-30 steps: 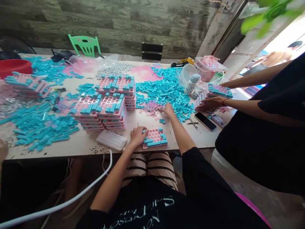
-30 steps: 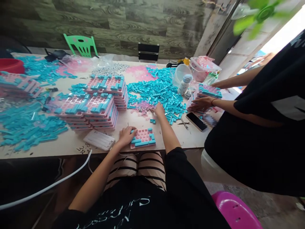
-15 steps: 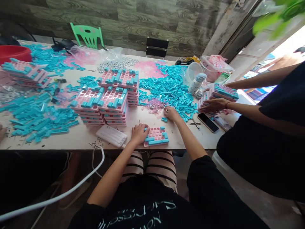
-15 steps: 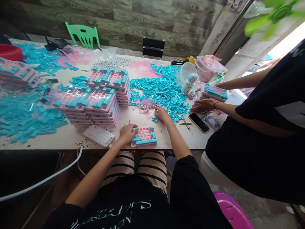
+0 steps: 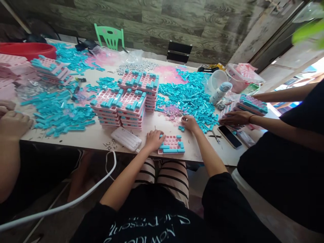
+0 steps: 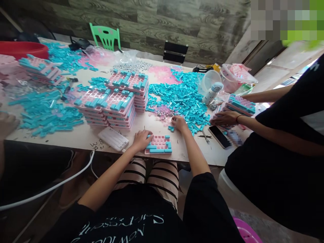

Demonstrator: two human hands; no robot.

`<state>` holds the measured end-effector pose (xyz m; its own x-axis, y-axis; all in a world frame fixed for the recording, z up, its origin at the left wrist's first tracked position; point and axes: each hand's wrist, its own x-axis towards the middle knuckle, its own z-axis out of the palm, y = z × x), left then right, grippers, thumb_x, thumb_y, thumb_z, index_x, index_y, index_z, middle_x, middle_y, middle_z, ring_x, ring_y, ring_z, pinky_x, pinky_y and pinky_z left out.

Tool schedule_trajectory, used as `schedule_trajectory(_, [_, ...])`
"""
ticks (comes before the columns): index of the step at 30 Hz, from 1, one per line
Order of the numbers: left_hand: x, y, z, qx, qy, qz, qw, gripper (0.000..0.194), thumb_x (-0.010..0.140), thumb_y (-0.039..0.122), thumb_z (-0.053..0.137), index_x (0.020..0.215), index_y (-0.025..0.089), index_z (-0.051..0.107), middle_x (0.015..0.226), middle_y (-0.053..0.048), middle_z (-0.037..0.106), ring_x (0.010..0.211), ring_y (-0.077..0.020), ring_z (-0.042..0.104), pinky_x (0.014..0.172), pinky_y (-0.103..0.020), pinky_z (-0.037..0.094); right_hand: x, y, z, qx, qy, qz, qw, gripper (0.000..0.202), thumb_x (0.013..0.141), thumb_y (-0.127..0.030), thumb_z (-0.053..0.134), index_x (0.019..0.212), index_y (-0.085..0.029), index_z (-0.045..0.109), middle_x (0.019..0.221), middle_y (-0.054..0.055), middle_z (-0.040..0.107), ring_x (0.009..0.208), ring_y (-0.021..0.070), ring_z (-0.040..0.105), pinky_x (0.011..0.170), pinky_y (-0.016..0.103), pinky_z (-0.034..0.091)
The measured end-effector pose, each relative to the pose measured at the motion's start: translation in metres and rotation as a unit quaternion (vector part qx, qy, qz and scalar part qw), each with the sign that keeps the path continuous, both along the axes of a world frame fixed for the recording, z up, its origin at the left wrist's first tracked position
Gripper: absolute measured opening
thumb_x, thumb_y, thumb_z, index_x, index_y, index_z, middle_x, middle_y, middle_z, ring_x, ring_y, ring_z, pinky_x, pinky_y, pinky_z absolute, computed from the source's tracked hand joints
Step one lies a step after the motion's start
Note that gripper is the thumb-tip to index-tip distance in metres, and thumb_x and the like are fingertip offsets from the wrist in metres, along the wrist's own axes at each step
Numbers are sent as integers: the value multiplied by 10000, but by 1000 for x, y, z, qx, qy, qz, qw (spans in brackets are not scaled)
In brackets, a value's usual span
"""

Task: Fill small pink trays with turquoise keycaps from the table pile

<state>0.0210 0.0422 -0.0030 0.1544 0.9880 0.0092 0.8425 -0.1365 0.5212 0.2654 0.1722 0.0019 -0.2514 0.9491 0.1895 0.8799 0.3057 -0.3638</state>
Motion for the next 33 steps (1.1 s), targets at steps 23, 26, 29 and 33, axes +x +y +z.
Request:
schedule_trajectory(23, [27, -18, -1, -17, -73, 91, 993, 256, 823, 365, 536, 1053, 281, 611, 1079, -16, 625, 992, -246, 494, 829, -356, 354, -60, -70, 18, -59, 92, 159, 981, 224, 838, -207, 532, 1033, -197, 641, 953, 59, 680, 795, 161, 611, 760, 303, 464])
schedule_trajectory(26, [27, -15, 1, -29, -85, 90, 992, 244, 854, 387, 495, 1029, 278, 625, 1071, -17, 632, 976, -243, 504, 810, -352, 355, -52, -84, 17, -66, 154, 169, 971, 294, 834, -229, 545, 1124, -211, 594, 965, 46, 678, 792, 153, 616, 731, 289, 485])
schedule_trajectory(29, [26, -14, 2, -25, -94, 89, 991, 254, 898, 343, 417, 1017, 271, 630, 1072, -13, 635, 977, -232, 505, 817, -352, 348, -49, -97, 11, -39, 123, 181, 975, 357, 839, -215, 553, 1196, -211, 552, 957, 52, 690, 879, 177, 615, 812, 325, 472])
schedule_trajectory(33, [24, -15, 1, -20, -100, 84, 991, 256, 907, 330, 404, 1020, 271, 627, 1066, -7, 637, 966, -220, 507, 819, -349, 342, -50, -108, 2, 7, 23, 171, 985, 357, 860, -218, 541, 1217, -207, 547, 1059, 91, 670, 1002, 200, 597, 862, 349, 431])
